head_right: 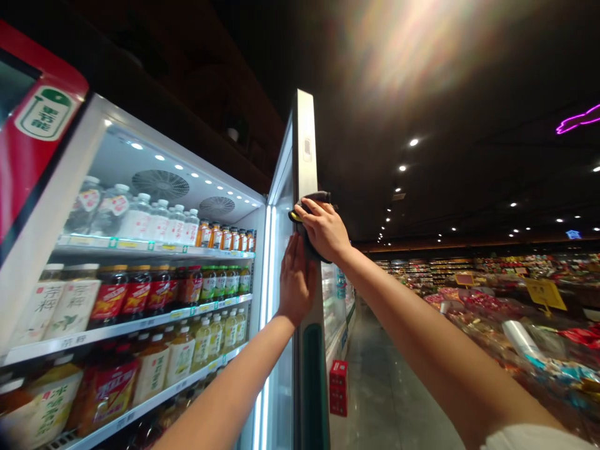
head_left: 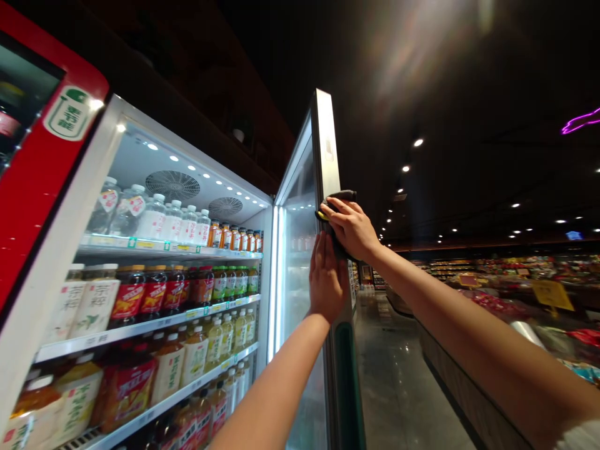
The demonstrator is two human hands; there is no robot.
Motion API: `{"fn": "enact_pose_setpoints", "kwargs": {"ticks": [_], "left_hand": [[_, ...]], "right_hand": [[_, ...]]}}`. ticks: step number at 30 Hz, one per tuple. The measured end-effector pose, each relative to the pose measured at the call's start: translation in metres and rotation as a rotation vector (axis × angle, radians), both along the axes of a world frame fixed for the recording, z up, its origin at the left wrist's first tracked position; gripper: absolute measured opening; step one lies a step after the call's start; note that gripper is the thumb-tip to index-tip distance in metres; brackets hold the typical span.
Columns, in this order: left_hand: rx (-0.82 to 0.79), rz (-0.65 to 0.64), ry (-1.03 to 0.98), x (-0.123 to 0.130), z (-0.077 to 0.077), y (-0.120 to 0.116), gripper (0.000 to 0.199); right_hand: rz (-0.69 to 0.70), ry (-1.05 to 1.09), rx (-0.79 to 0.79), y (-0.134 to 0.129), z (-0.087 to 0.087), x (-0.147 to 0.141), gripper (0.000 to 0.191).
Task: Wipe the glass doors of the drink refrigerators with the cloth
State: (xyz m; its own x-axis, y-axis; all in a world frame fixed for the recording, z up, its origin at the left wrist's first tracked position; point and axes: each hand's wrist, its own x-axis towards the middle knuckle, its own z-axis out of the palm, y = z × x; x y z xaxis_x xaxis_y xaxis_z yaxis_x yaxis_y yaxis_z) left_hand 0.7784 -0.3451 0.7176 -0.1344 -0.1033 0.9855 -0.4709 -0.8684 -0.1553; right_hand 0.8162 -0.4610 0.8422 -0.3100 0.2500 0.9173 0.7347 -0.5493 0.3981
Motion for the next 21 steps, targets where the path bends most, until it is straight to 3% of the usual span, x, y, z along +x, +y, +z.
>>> {"fn": "enact_pose_setpoints", "kwargs": {"ticks": [2, 6, 8, 10, 14, 16, 18, 21], "left_hand": [[-0.006, 0.008, -0.045, 0.000, 0.000, -0.001, 0.059], [0.016, 0.012, -0.035, 0.002, 0.002, -0.001, 0.060], [0.025, 0.018, -0.014, 0.002, 0.002, -0.003, 0.060], [0.022, 0.017, -0.004, 0.001, 0.002, -0.004, 0.059], [0.003, -0.012, -0.009, 0.004, 0.002, -0.004, 0.060], [-0.005, -0.036, -0.011, 0.008, 0.004, -0.005, 0.060], [-0.015, -0.061, -0.003, 0.016, 0.008, -0.008, 0.060], [-0.013, -0.102, 0.036, 0.029, 0.009, -0.018, 0.062]], "right_hand": [[-0.002, -0.001, 0.014, 0.004, 0.012, 0.002, 0.041], [0.013, 0.098, 0.136, 0.016, 0.079, 0.008, 0.043], [0.018, 0.121, 0.141, 0.017, 0.098, 0.011, 0.044], [0.029, 0.101, 0.112, 0.012, 0.091, 0.013, 0.043], [0.050, 0.026, -0.025, -0.008, 0.026, 0.015, 0.042], [0.053, 0.023, -0.084, -0.016, 0.002, 0.018, 0.043], [0.063, 0.043, -0.093, -0.021, -0.003, 0.023, 0.043], [0.091, 0.099, -0.036, -0.026, 0.009, 0.035, 0.044]]}}
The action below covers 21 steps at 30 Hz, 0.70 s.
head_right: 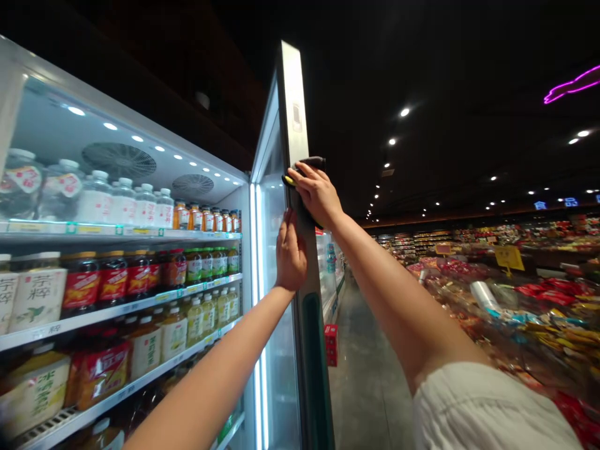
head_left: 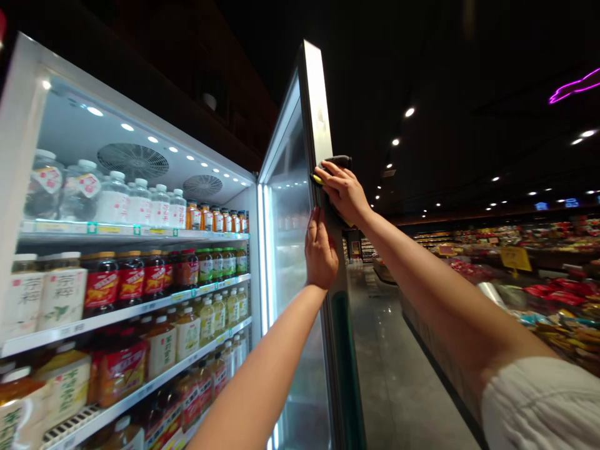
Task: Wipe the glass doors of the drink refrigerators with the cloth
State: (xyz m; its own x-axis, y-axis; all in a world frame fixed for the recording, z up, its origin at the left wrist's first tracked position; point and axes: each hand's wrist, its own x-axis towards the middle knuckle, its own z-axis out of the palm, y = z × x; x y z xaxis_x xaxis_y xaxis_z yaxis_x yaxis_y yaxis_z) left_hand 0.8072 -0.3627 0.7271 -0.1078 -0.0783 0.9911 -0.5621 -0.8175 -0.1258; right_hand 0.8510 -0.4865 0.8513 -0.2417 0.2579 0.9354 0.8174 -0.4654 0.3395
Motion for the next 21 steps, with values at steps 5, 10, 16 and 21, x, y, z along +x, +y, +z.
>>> {"fn": "enact_pose_setpoints", "kwargs": {"ticks": [5, 10, 16, 21], "left_hand": [[0.106, -0.114, 0.195, 0.005, -0.042, -0.003, 0.066], [0.340, -0.106, 0.434, -0.022, -0.125, 0.026, 0.080], [0.396, -0.087, 0.554, -0.033, -0.147, 0.038, 0.077], [0.332, -0.045, 0.569, -0.037, -0.153, 0.031, 0.072]], "right_hand": [[-0.016, 0.112, 0.068, -0.013, -0.038, 0.009, 0.045], [-0.115, 0.207, -0.008, -0.029, -0.166, -0.017, 0.043], [-0.148, 0.266, -0.083, -0.030, -0.187, -0.031, 0.045], [-0.171, 0.312, 0.043, -0.016, -0.153, -0.028, 0.047]]}}
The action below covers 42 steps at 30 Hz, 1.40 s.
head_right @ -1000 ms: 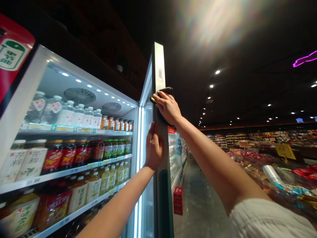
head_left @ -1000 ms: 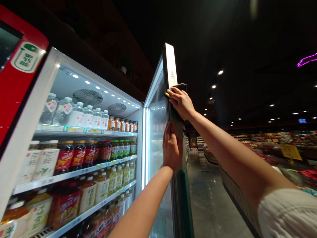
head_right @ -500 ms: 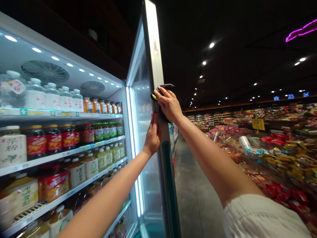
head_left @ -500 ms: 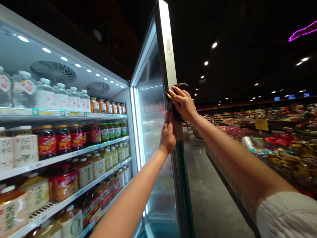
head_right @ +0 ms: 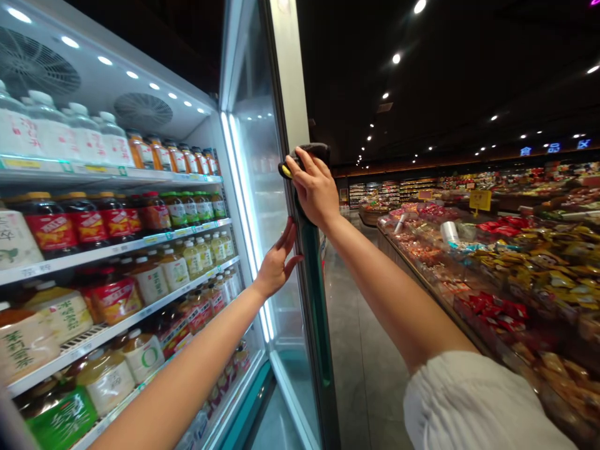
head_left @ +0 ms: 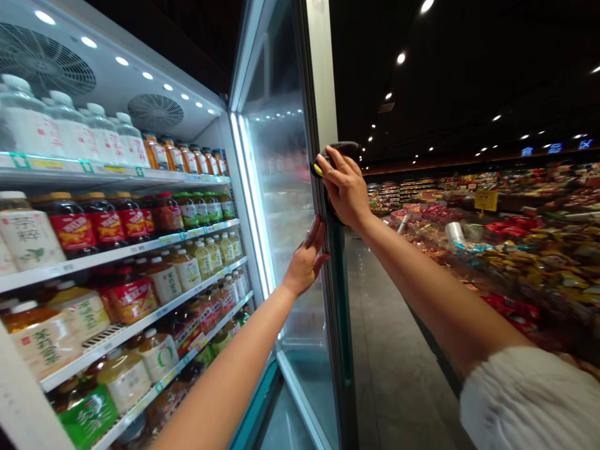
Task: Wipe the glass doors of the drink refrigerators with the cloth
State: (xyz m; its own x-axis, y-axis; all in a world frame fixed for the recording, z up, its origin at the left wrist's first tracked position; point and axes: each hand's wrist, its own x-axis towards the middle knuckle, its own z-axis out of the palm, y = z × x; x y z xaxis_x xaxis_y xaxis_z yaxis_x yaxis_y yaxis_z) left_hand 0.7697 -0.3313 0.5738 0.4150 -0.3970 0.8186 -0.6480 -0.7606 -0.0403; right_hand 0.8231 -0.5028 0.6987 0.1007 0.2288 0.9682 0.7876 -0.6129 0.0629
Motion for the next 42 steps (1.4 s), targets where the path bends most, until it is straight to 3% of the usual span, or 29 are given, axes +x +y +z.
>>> {"fn": "enact_pose_setpoints", "kwargs": {"ticks": [5, 7, 14, 19, 24, 33, 38, 42], "left_hand": [[-0.022, 0.000, 0.013, -0.008, -0.028, 0.000, 0.071], [-0.048, -0.014, 0.015, -0.008, -0.035, 0.000, 0.070], [-0.105, -0.028, -0.018, 0.007, -0.040, -0.014, 0.071], [-0.043, 0.019, 0.030, 0.025, -0.041, -0.030, 0.080], [0.145, 0.014, 0.130, 0.048, -0.037, -0.021, 0.074], [0.303, 0.079, -0.007, 0.131, -0.041, 0.018, 0.081], [0.249, 0.042, -0.107, 0.175, -0.024, 0.019, 0.079], [0.197, -0.044, -0.176, 0.203, -0.006, 0.013, 0.079]], "right_hand": [[0.000, 0.001, -0.092, -0.001, -0.052, -0.018, 0.044], [0.009, -0.010, -0.108, 0.001, -0.064, -0.021, 0.042], [-0.011, -0.038, 0.066, 0.016, -0.043, 0.005, 0.048], [-0.063, -0.025, 0.052, -0.001, -0.050, 0.030, 0.055], [-0.081, 0.023, 0.045, -0.023, -0.055, 0.058, 0.054], [-0.176, -0.111, 0.094, -0.040, -0.058, 0.105, 0.050], [-0.345, -0.136, 0.104, -0.041, -0.060, 0.119, 0.050], [-0.509, -0.134, -0.043, -0.030, -0.060, 0.122, 0.050]]}}
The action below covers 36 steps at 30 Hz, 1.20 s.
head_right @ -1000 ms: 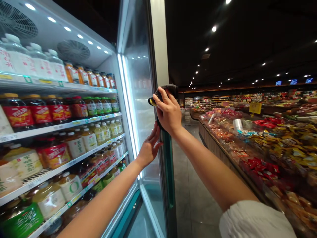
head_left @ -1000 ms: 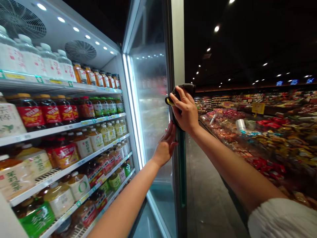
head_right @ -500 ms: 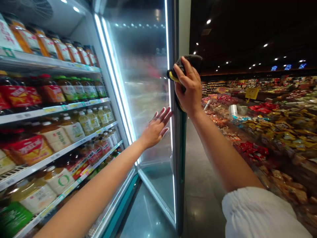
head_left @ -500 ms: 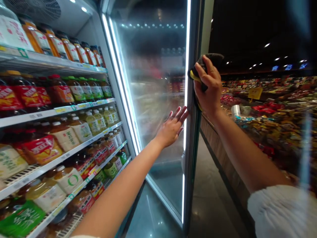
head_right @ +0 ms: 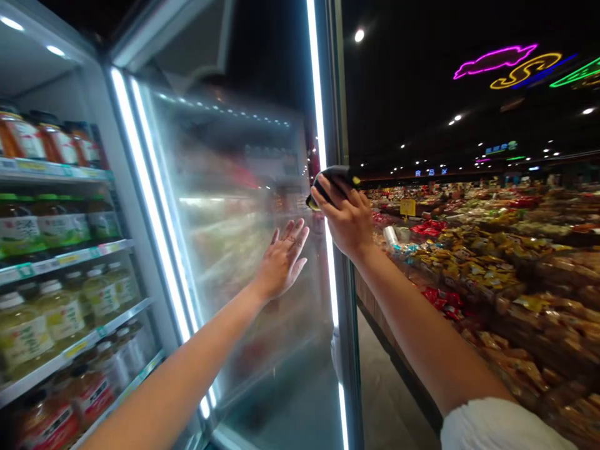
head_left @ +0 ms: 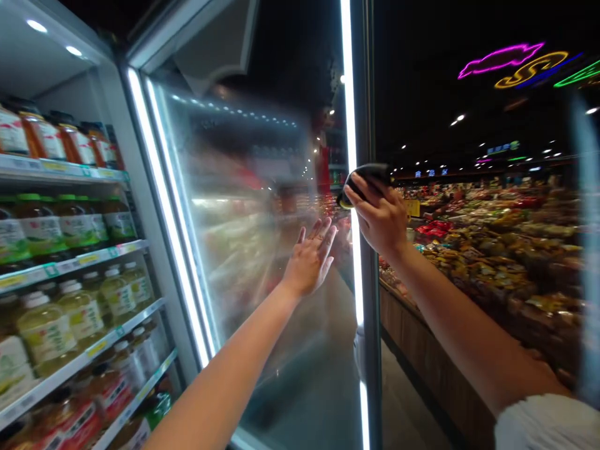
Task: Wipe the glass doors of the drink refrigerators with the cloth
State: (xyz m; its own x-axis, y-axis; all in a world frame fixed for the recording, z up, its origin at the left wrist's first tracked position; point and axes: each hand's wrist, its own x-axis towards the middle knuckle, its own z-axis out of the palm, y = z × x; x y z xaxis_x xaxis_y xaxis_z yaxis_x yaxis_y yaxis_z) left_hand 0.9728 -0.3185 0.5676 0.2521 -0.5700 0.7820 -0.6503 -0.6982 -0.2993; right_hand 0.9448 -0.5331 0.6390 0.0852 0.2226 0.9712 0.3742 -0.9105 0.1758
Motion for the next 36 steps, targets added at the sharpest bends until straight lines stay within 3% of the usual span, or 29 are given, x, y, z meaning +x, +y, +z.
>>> {"fn": "enact_pose_setpoints", "kwargs": {"ticks": [5, 11, 16, 19, 24, 27, 31, 33, 36], "left_hand": [[-0.046, -0.089, -0.070, 0.034, 0.024, -0.001, 0.075], [-0.114, -0.191, -0.166, 0.083, 0.056, 0.017, 0.071], [-0.156, -0.274, -0.261, 0.118, 0.094, 0.033, 0.069], [-0.195, -0.257, -0.280, 0.124, 0.126, 0.038, 0.062], [-0.250, -0.197, -0.236, 0.121, 0.175, 0.043, 0.066], [-0.241, -0.189, -0.153, 0.124, 0.189, 0.043, 0.075], [-0.219, -0.164, -0.116, 0.128, 0.191, 0.043, 0.076], [-0.216, -0.145, -0.130, 0.128, 0.189, 0.045, 0.073], [-0.215, -0.143, -0.156, 0.127, 0.188, 0.048, 0.073]], "right_hand": [[-0.161, -0.003, -0.093, 0.004, 0.002, 0.008, 0.048], [-0.412, -0.100, -0.154, 0.010, 0.004, 0.019, 0.041], [-0.619, -0.131, -0.227, 0.020, 0.015, 0.015, 0.042], [-0.636, -0.091, -0.151, 0.033, 0.032, 0.007, 0.044], [-0.406, -0.190, 0.016, 0.064, 0.084, 0.005, 0.045], [-0.358, -0.227, 0.004, 0.084, 0.130, 0.022, 0.041], [-0.572, -0.227, 0.027, 0.107, 0.180, 0.056, 0.034], [-0.722, -0.200, 0.088, 0.115, 0.184, 0.073, 0.040], [-0.822, -0.146, 0.117, 0.117, 0.166, 0.090, 0.051]]}}
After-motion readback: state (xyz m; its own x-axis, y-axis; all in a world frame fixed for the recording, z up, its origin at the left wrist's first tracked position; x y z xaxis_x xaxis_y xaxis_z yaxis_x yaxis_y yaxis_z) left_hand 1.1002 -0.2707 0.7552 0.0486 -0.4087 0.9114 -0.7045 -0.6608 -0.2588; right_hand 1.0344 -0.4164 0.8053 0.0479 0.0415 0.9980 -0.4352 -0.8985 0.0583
